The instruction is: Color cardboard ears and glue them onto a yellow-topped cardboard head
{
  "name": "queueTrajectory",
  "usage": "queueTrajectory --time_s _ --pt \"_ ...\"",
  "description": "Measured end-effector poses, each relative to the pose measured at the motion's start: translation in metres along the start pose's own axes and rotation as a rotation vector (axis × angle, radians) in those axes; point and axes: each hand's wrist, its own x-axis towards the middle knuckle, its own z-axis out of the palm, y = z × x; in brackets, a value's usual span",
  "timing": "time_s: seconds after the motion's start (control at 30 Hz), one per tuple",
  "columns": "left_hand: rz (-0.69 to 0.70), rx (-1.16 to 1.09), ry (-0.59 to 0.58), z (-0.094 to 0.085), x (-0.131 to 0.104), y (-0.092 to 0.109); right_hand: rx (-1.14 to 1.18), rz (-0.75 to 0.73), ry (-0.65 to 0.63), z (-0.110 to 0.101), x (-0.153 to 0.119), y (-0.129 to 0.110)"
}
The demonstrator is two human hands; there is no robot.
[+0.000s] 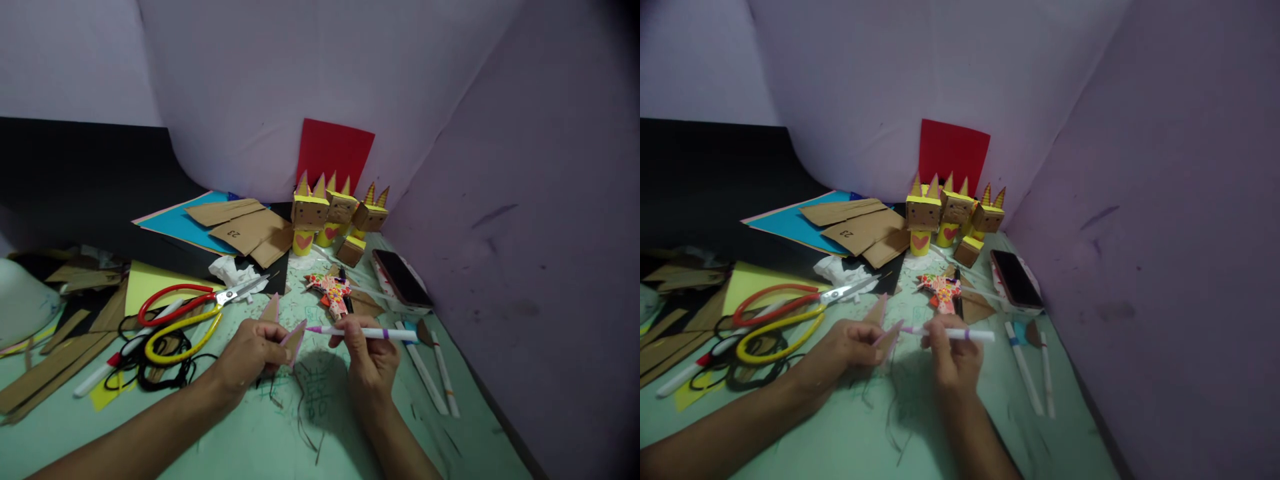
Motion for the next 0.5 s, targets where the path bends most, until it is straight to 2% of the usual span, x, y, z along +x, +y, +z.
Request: queueTrajectory --time_s 0.17,0.5 --pt "0.013 0.007 -0.009 0.0009 -0.003 0.0025 0.023 0.043 0.022 0.0038 -0.0019 -0.0032" --pt "0.016 0.001 -0.008 -0.0014 -0.0001 -0.0013 -0.013 -0.024 0.042 -0.0015 0.0025 0.0024"
